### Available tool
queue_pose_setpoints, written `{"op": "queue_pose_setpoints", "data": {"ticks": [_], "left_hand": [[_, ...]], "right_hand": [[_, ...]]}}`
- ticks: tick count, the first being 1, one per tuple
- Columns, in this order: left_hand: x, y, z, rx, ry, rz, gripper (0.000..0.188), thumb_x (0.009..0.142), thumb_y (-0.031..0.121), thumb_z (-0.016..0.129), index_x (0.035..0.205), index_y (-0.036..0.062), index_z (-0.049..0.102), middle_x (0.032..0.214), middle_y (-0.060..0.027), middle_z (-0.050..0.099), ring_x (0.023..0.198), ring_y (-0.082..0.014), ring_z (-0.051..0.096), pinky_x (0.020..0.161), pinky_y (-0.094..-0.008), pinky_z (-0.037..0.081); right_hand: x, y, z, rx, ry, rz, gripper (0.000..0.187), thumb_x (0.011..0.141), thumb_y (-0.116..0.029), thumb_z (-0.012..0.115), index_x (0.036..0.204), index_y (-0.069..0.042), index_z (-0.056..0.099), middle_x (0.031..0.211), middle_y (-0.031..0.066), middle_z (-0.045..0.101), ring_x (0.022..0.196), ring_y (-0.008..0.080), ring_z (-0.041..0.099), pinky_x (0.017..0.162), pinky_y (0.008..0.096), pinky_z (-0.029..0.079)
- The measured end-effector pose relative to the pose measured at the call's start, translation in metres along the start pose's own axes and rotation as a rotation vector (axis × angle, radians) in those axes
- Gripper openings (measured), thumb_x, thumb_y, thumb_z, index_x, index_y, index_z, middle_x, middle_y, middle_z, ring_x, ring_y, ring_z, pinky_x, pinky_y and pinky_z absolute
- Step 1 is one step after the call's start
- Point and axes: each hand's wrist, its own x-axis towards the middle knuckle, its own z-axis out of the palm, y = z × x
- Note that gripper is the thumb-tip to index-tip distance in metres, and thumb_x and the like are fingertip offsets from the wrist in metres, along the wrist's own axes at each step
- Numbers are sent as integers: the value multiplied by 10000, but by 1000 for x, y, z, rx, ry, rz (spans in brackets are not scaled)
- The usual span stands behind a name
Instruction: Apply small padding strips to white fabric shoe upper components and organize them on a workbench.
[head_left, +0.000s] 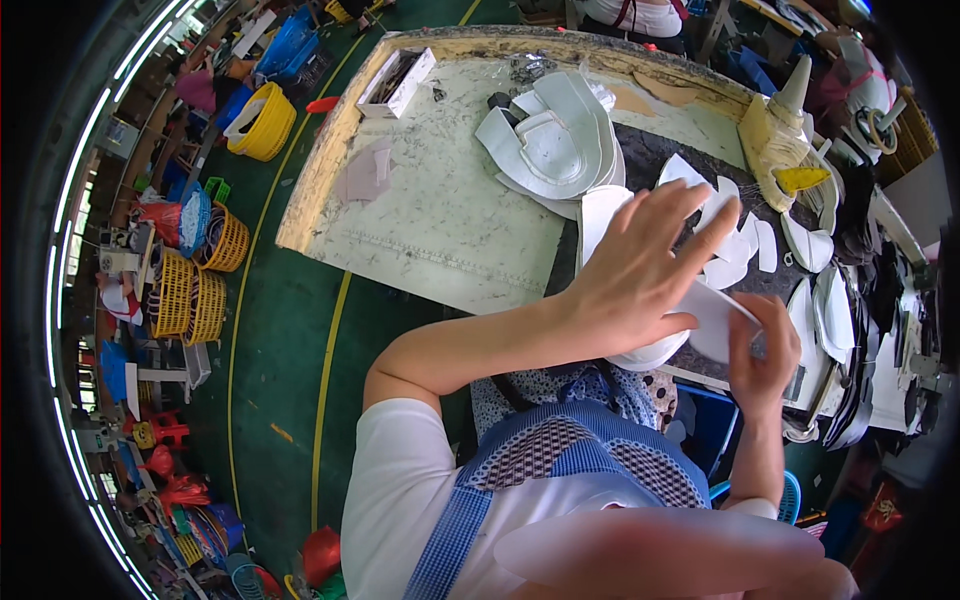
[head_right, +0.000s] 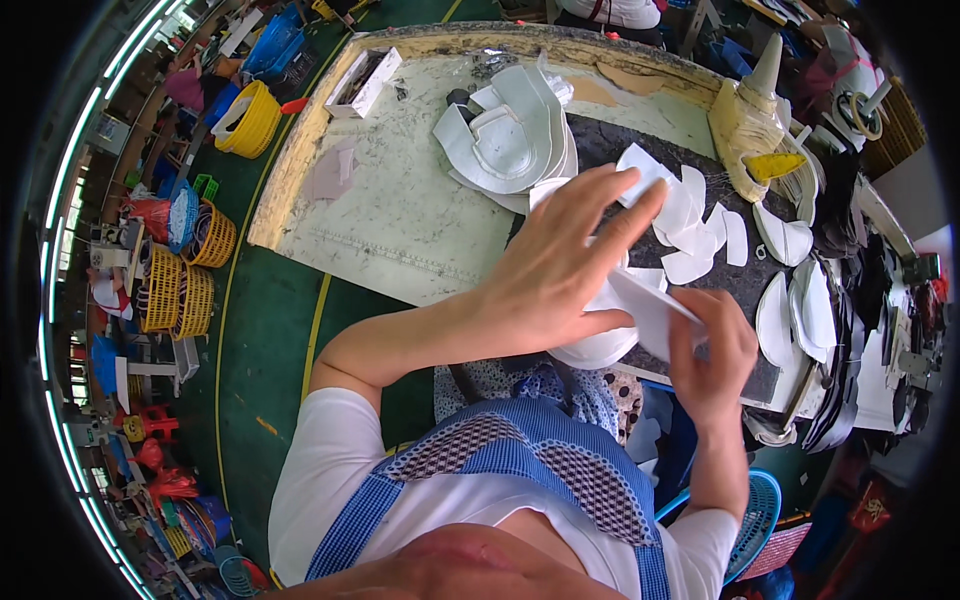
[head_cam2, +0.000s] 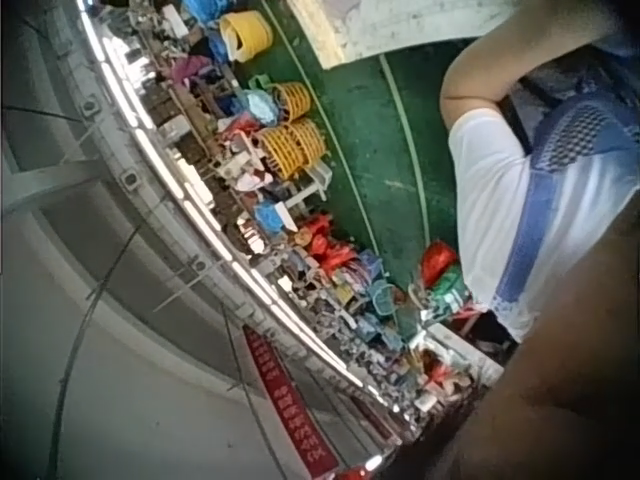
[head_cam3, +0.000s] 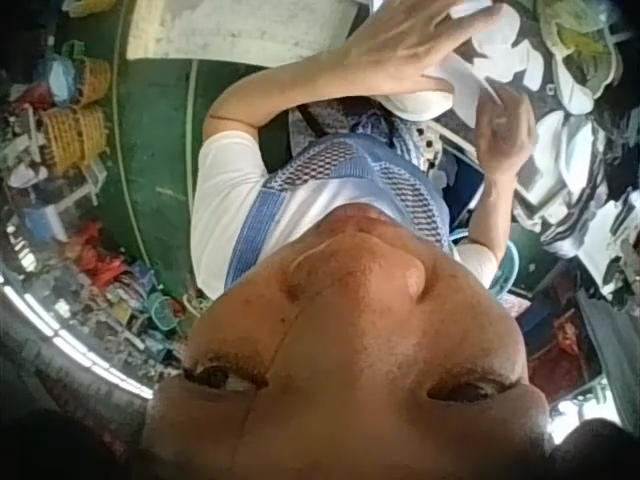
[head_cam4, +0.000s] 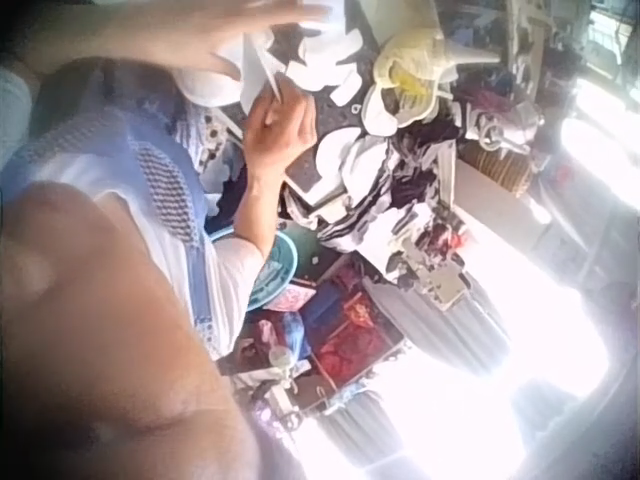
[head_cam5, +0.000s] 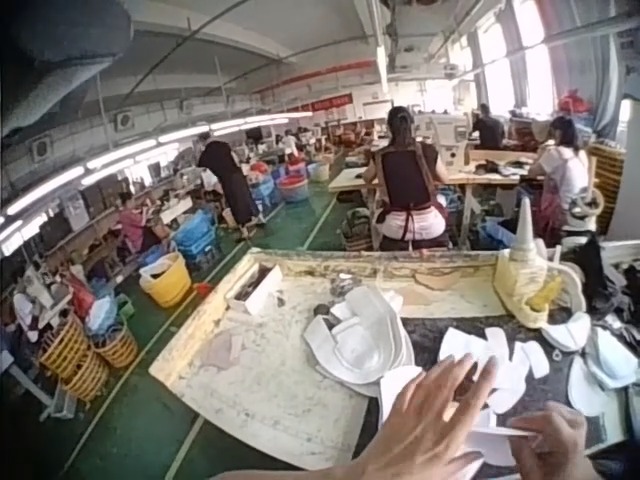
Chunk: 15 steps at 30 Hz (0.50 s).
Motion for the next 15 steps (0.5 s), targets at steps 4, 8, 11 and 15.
{"op": "queue_pose_setpoints", "data": {"ticks": [4,8,11,15], "left_hand": [[0,14,-10,293,-517,136,628,714,95,739,1306,1,551,849,-68,648,766,-268,661,759,-388,528],[15,-17,-15,-436,-307,-187,499,725,-18,689,1215,50,622,968,-89,710,887,-180,703,762,-288,554],[-1,-18,-16,-959,-101,-754,313,915,77,624,1218,0,606,1136,-93,680,996,-174,676,884,-302,542],[-30,-24,1,-1269,87,-1053,513,1002,280,565,1417,12,426,1315,-108,584,1207,-191,581,1003,-364,489]], "right_hand": [[40,-18,-19,-152,-419,-437,259,743,-44,734,984,-6,649,883,119,667,745,265,664,647,360,526],[30,15,-33,153,389,-45,364,892,-253,602,1127,22,638,1111,151,667,1010,269,648,910,417,494],[-2,68,2,739,254,501,560,1015,-452,381,1226,14,610,1196,162,641,1127,225,579,987,406,443],[-36,26,50,1691,-184,983,1029,889,-827,170,1360,20,514,1260,210,611,1183,336,574,1036,480,445]]}}
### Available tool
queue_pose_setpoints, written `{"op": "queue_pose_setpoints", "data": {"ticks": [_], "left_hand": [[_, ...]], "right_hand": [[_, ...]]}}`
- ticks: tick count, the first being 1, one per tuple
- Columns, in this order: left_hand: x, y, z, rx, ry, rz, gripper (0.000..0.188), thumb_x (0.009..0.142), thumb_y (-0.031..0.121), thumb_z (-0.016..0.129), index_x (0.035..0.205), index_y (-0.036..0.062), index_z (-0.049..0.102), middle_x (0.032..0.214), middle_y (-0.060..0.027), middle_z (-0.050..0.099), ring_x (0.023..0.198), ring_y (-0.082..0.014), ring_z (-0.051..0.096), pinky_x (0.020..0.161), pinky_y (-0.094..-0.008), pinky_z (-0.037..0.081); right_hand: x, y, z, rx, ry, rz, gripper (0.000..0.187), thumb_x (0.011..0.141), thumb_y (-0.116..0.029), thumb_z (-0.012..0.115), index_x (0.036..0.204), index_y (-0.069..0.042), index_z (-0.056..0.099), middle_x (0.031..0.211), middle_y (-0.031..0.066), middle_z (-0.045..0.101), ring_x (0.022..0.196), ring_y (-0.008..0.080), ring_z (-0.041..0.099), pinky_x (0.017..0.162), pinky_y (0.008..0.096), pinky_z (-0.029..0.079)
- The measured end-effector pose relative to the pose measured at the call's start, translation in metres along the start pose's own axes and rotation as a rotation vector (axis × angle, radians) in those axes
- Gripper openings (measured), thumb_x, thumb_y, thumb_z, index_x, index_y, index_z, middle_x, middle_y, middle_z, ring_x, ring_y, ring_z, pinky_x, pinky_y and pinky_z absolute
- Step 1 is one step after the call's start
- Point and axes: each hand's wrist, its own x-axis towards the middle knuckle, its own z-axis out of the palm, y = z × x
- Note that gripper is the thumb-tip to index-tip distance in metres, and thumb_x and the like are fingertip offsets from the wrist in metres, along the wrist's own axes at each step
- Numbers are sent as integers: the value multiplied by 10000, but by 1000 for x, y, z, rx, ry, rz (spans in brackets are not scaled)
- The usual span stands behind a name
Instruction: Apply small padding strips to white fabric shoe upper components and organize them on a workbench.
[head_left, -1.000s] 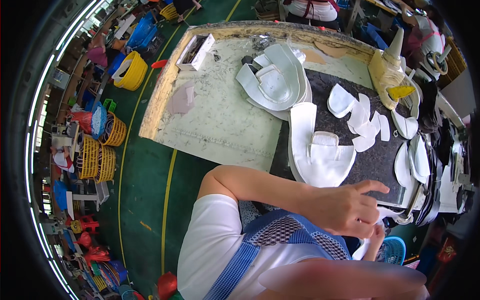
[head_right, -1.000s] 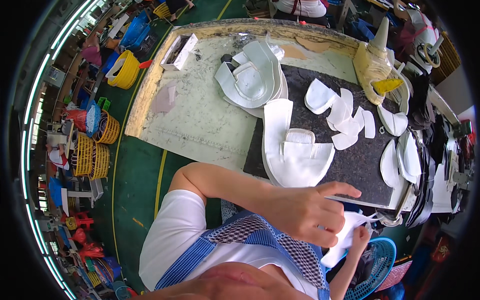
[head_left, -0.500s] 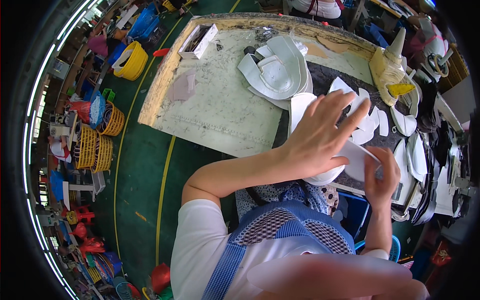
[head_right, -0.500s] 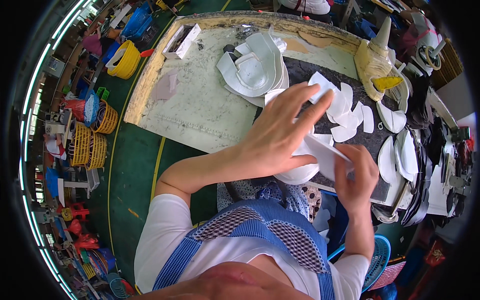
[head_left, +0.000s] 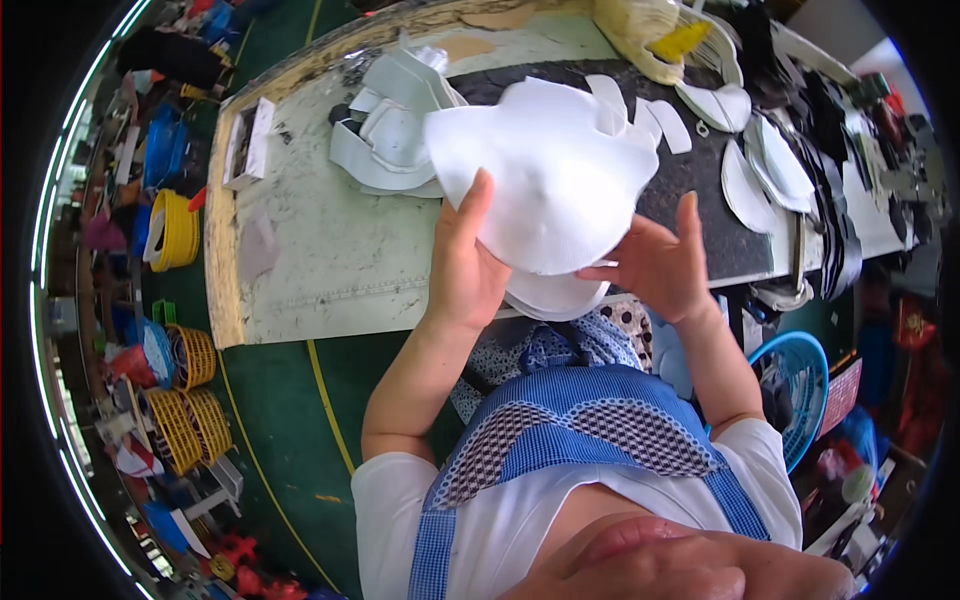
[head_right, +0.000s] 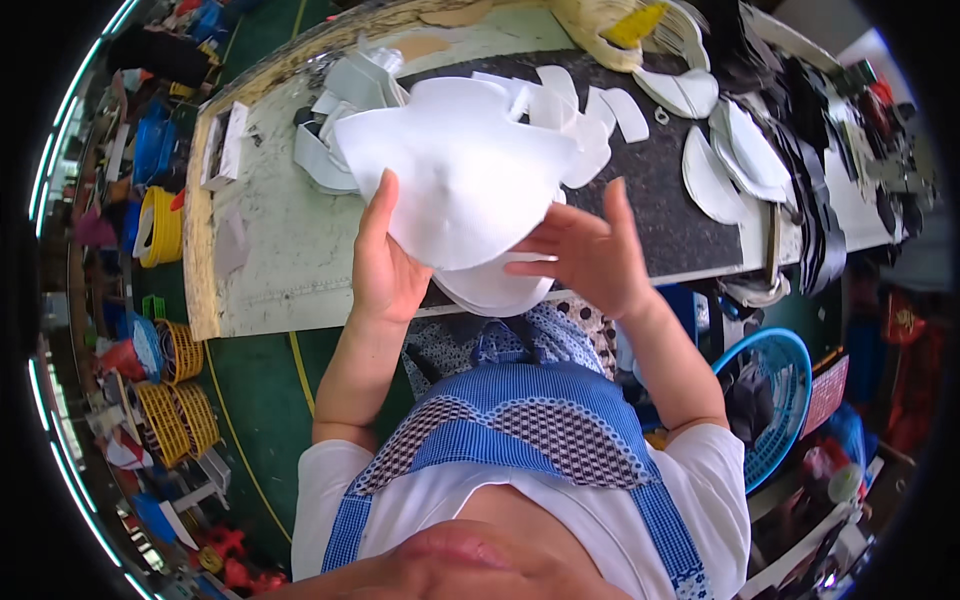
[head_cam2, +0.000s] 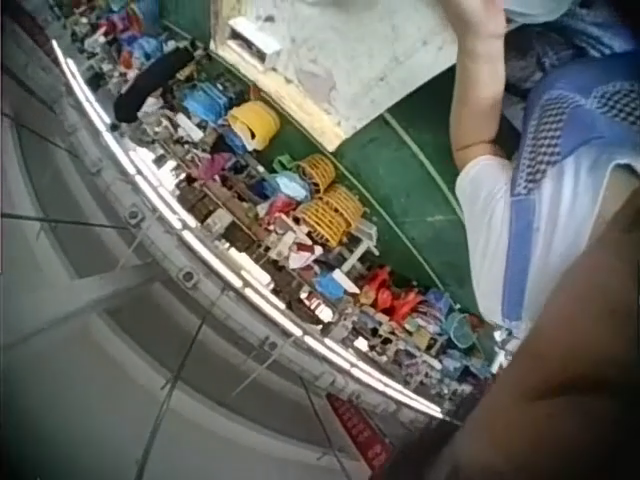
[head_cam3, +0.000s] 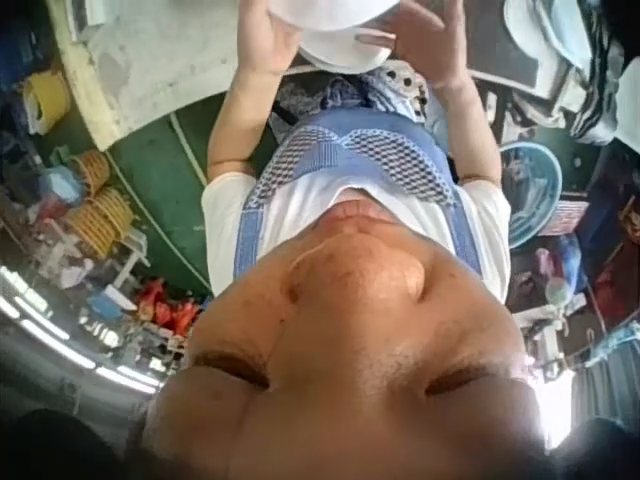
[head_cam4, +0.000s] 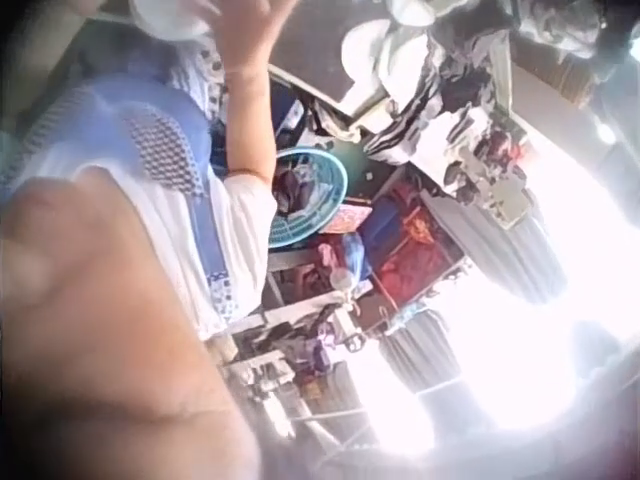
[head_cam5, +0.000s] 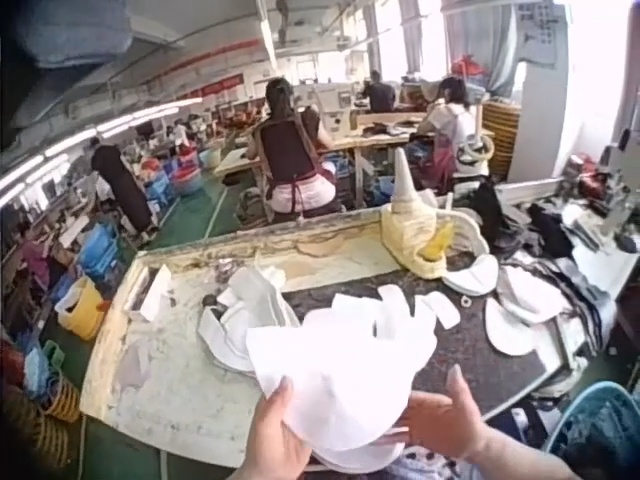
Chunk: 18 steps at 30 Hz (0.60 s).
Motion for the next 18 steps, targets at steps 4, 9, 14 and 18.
{"op": "queue_pose_setpoints", "data": {"ticks": [4,9,14,18], "left_hand": [[-21,-19,-15,-46,-36,-61,553,1016,278,538,1455,3,343,1384,-134,508,1294,-211,502,1059,-385,435],[-73,-26,-45,651,-44,104,368,965,120,632,1278,-46,531,1125,-112,645,927,-136,657,806,-274,554],[-94,-28,-55,609,76,-139,301,912,88,704,1163,-61,632,935,-68,696,703,-61,636,576,-189,507],[-45,-20,-53,639,180,2,442,925,98,691,1305,-44,517,953,-101,711,784,-89,664,647,-207,516]], "right_hand": [[-1,7,15,-418,277,-344,450,956,-386,633,1185,-3,571,1068,94,669,930,130,654,755,278,547],[-41,11,12,-933,279,-433,197,900,-101,722,1000,-19,573,875,51,679,755,80,668,649,203,530],[-51,25,-1,-766,341,-208,201,903,-115,727,995,-26,573,854,66,681,747,90,682,679,213,544],[-11,12,6,-762,370,-250,183,939,-142,689,990,-16,567,813,31,679,619,27,597,483,165,425]]}}
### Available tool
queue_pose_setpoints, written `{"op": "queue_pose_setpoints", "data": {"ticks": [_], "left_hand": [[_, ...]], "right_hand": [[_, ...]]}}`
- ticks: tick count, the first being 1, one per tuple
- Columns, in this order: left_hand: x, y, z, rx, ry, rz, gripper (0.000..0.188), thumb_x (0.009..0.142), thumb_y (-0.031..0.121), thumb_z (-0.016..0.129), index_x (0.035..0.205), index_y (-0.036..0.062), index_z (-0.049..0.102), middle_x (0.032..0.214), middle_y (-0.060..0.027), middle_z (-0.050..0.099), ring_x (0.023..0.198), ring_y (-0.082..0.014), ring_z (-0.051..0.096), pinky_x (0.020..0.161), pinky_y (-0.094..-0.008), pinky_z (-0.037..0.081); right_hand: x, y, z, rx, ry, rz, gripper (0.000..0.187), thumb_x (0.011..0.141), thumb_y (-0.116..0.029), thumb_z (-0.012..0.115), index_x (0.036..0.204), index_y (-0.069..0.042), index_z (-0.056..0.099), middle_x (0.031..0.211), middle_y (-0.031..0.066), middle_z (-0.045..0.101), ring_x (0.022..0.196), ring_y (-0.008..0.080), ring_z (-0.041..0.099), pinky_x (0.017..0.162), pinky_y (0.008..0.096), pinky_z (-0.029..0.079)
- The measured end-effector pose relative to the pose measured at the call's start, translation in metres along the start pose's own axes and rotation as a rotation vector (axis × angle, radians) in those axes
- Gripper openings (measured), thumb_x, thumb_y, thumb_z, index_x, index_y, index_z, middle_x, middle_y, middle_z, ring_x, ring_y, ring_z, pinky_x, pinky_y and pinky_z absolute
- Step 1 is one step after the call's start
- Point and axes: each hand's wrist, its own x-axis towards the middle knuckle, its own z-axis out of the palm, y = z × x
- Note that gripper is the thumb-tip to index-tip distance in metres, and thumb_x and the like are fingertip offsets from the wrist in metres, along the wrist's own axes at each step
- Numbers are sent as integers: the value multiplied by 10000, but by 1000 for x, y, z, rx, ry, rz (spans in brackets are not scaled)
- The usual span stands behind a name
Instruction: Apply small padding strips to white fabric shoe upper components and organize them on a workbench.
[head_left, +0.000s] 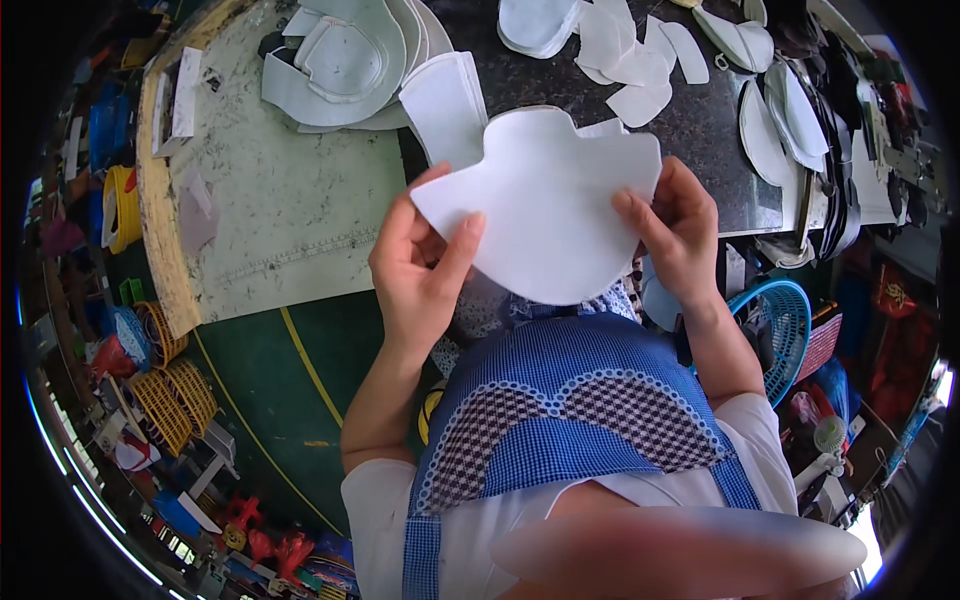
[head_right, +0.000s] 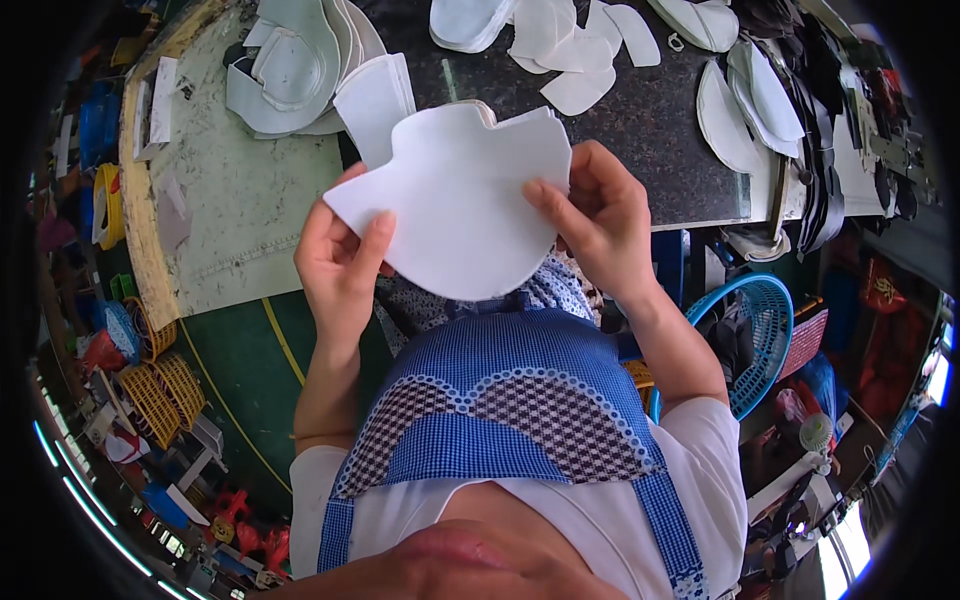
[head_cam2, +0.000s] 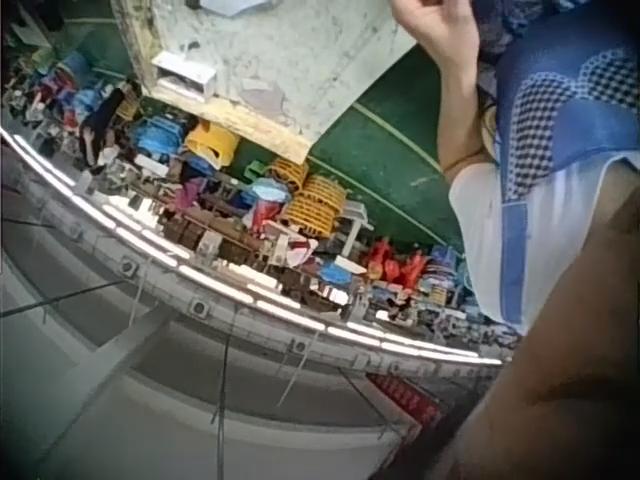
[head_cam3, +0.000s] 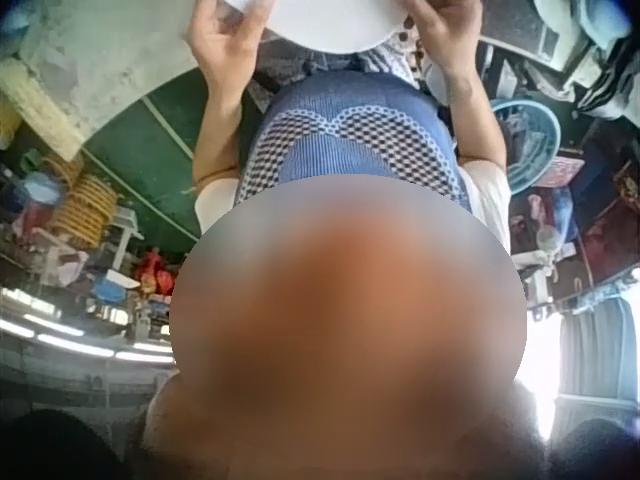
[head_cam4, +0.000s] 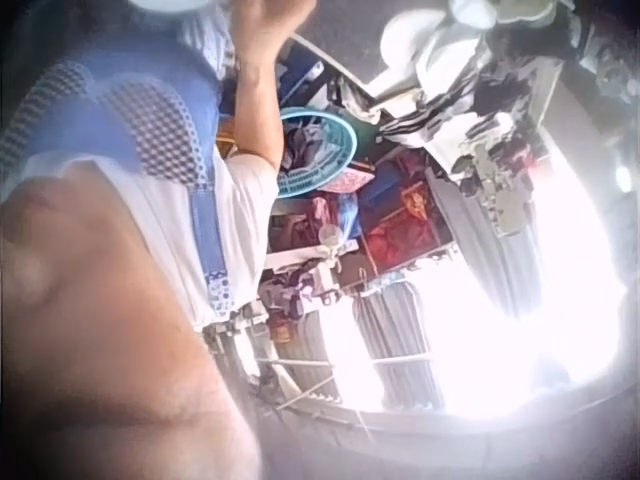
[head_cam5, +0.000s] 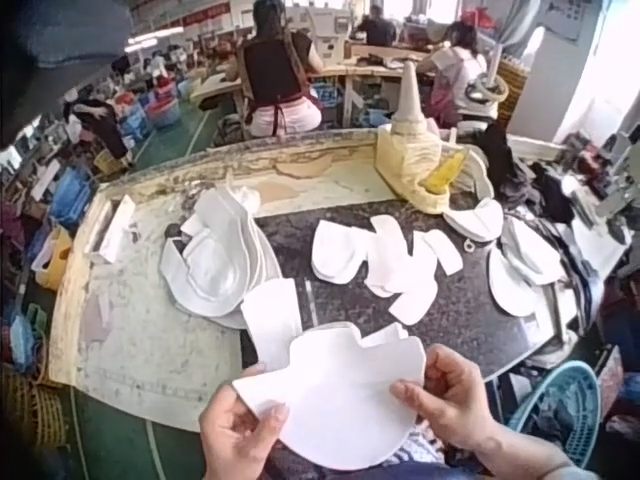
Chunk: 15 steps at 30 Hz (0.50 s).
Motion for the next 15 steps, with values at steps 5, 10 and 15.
{"op": "queue_pose_setpoints", "data": {"ticks": [5,10,15], "left_hand": [[13,-30,-1,92,-54,47,598,934,101,678,1426,-15,359,966,-146,717,816,-114,677,689,-221,526],[13,-33,0,37,-68,25,632,937,43,656,1456,20,297,1024,-198,702,866,-134,673,727,-254,550],[17,-35,1,36,-51,41,656,935,78,668,1454,6,273,944,-182,715,822,-146,690,687,-232,535]], "right_hand": [[6,16,-1,-73,19,103,178,948,-143,678,996,-9,570,805,24,679,616,14,590,477,157,420],[5,19,-1,-47,51,118,206,952,-171,676,1007,2,577,781,27,674,588,18,584,468,160,420],[12,23,-1,-76,59,183,265,954,-224,677,1027,10,577,734,32,664,565,33,587,459,172,431]]}}
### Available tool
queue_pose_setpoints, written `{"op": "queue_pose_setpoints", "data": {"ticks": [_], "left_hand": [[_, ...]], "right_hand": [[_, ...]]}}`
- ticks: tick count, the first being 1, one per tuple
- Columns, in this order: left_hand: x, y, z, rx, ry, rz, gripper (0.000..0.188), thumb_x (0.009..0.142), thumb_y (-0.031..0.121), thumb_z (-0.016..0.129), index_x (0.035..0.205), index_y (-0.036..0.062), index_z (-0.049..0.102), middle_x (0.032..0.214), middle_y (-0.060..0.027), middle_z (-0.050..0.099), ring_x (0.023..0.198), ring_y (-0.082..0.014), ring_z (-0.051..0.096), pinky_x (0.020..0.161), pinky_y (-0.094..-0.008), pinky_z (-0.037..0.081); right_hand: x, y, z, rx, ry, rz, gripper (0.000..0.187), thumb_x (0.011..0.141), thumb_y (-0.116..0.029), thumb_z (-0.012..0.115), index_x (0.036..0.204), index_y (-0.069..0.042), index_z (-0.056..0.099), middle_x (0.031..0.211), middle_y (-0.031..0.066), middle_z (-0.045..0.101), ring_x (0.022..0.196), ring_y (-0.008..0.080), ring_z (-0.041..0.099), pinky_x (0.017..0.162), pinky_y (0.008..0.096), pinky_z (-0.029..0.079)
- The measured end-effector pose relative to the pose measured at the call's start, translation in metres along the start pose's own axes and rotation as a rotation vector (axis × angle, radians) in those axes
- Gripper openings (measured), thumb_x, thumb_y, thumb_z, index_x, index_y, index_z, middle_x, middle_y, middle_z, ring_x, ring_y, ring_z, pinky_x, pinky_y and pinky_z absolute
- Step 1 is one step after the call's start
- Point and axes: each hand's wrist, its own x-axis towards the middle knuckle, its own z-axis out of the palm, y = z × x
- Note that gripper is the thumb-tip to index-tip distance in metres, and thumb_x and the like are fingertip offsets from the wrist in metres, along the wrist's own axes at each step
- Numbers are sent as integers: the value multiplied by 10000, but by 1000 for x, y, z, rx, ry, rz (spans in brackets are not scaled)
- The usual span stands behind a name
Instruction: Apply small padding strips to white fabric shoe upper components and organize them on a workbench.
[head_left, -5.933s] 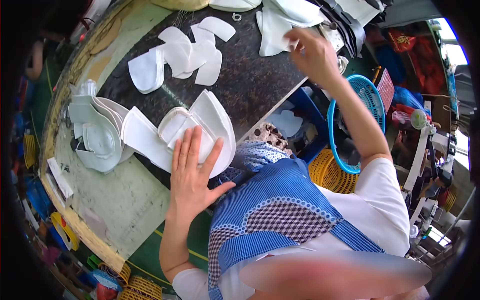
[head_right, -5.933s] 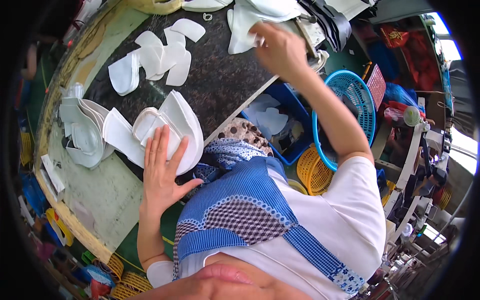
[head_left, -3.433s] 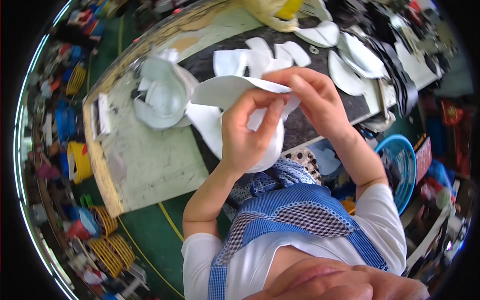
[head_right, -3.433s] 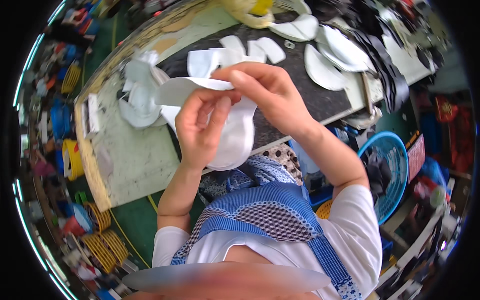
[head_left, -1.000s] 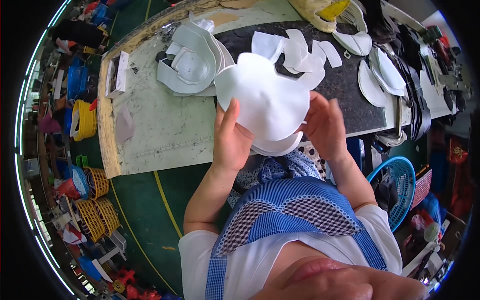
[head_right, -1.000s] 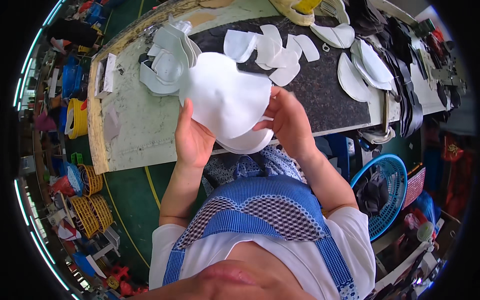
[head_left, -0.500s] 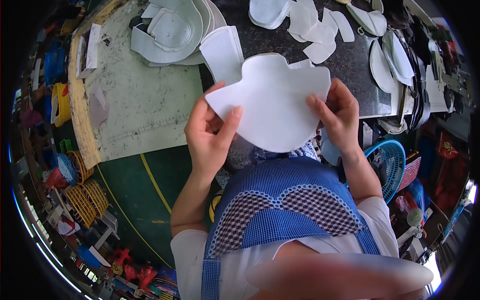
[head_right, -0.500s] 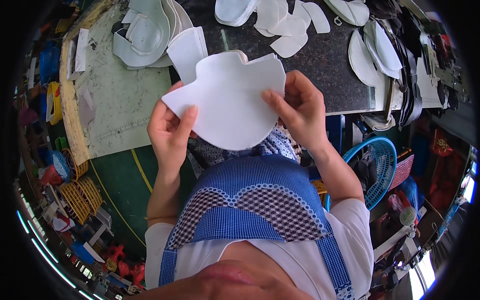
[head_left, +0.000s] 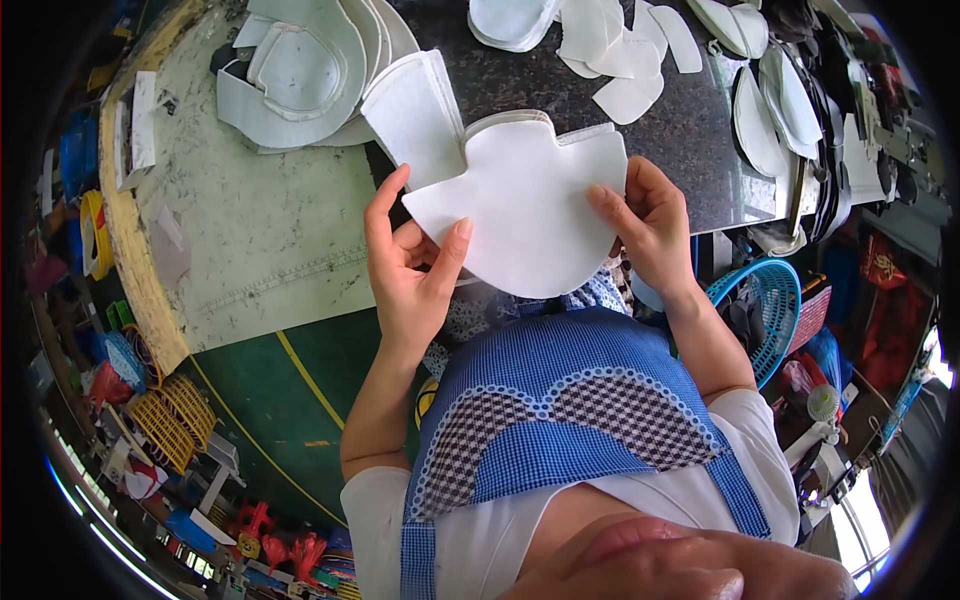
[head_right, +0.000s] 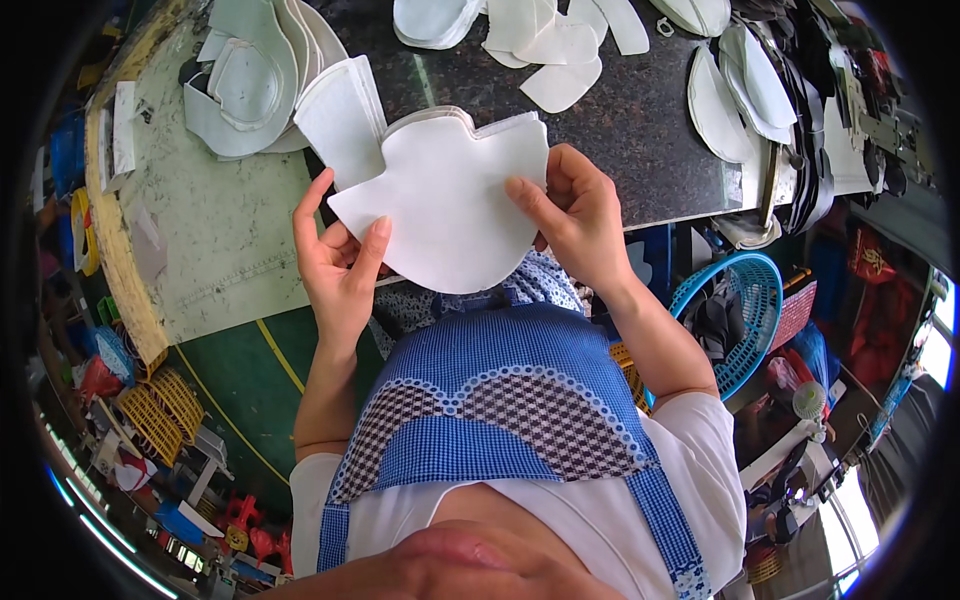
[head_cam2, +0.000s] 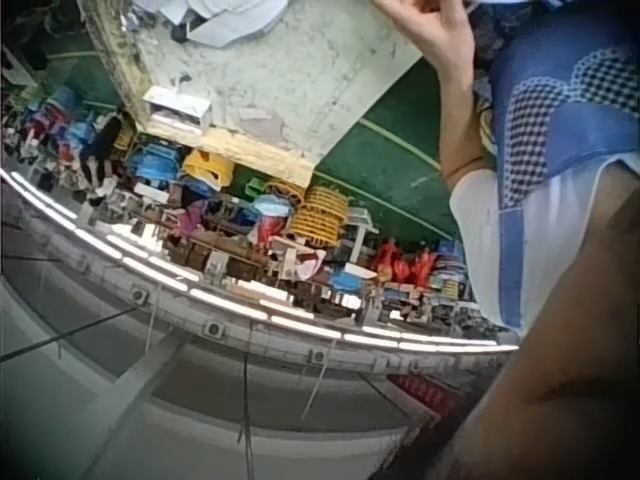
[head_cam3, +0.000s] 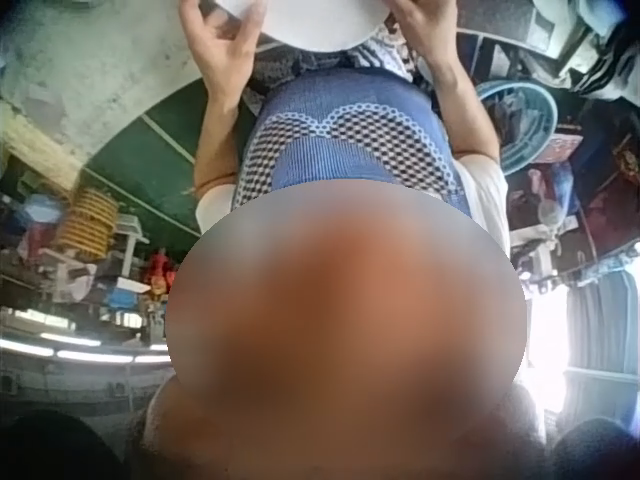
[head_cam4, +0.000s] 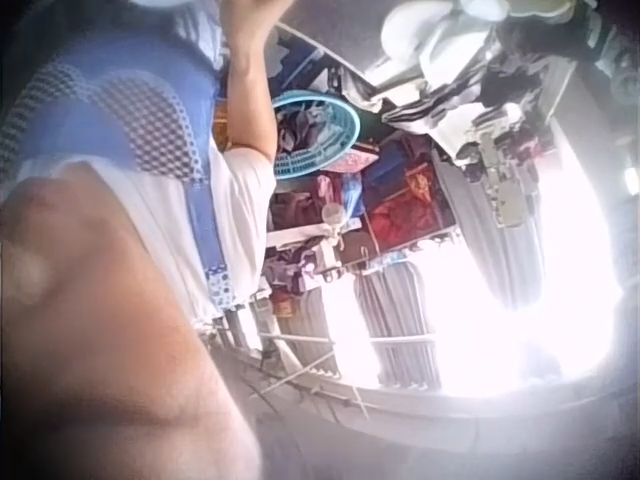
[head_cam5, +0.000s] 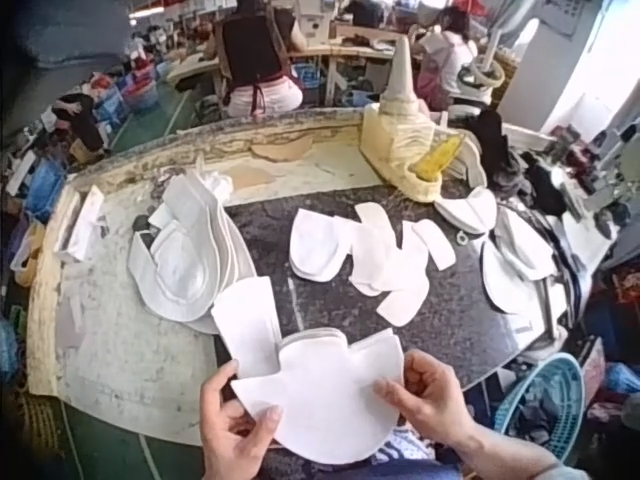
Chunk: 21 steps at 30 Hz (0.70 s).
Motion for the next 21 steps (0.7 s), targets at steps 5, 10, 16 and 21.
{"op": "queue_pose_setpoints", "data": {"ticks": [5,10,16,21], "left_hand": [[2,2,-3,-2,-10,-43,656,935,55,661,1459,12,269,937,-181,714,817,-145,688,687,-238,537],[0,2,-2,-26,5,-19,667,932,51,662,1465,19,263,946,-181,716,788,-133,681,667,-228,529],[3,-3,-3,87,-4,54,705,896,50,701,1466,16,287,840,-111,716,678,-92,649,603,-207,500],[35,-7,-32,936,265,506,668,810,192,788,1387,58,480,802,-32,470,692,-191,533,541,-341,474]], "right_hand": [[4,-9,4,-29,8,69,283,942,-242,694,986,7,567,703,51,656,549,57,582,455,208,441],[-2,-9,2,-748,307,-431,302,808,-130,794,864,-21,518,745,95,628,592,131,606,496,246,452],[-12,-6,29,-942,-411,-635,884,720,-402,786,1482,-131,430,1557,115,359,1466,300,294,1209,481,217],[-10,1,28,-1076,-426,-718,944,647,-452,810,1494,-357,403,1588,103,304,1471,306,277,1210,483,220]]}}
